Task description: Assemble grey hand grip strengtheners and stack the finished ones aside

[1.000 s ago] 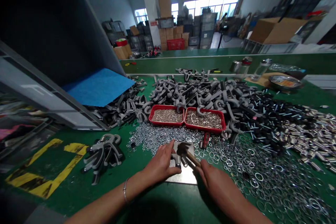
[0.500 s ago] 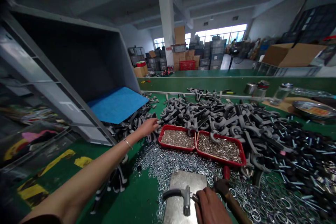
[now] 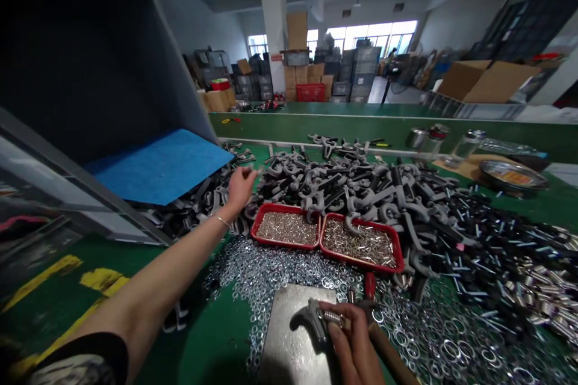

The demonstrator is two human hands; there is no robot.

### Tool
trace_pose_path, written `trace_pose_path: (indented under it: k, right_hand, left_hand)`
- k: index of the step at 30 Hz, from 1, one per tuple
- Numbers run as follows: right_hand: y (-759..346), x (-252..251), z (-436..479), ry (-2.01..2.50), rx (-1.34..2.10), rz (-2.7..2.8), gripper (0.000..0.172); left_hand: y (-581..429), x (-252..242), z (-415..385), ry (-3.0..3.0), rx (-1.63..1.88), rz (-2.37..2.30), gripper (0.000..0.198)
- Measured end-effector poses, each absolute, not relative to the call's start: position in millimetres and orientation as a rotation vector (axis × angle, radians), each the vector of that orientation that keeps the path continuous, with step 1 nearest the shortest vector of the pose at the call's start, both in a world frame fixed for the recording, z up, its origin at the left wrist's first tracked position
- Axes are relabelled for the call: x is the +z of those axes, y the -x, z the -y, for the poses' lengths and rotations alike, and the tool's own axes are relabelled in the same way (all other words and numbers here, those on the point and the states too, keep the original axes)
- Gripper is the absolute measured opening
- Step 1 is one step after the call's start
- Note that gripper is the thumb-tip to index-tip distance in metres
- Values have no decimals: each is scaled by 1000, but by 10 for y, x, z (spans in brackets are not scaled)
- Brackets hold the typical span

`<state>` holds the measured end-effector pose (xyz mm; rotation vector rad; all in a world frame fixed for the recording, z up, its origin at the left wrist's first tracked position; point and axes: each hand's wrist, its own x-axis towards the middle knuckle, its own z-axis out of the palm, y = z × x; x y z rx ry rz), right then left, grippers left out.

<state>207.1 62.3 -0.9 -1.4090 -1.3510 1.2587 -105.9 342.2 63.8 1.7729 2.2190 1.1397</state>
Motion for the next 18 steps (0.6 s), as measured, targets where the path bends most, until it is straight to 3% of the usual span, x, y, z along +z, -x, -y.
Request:
trace_pose_path:
  k: [5,9,12,14,18]
  right_hand:
    - [-1947,3,-614,1085,1611,810,33]
    - [-1922,-8,-498,1086,1780,635,30]
    - [-1924,77,-338,1169,1934,833,32]
    - [-1913,154,-234,1313,1748,1196,36]
    - [-1857,280,-91,1442,1041,1788,30]
  left_hand:
    - [1030,999,-2465,-1790,1492,-1821,28]
    - [590,683,-1224,-1519,1259,-1469,29]
    - [228,288,-515,-1246,1019,-1349,36]
    - [46,121,-258,-1184,974,-1323,39]
    - [-118,98,-107,-1195,991,-1329,40]
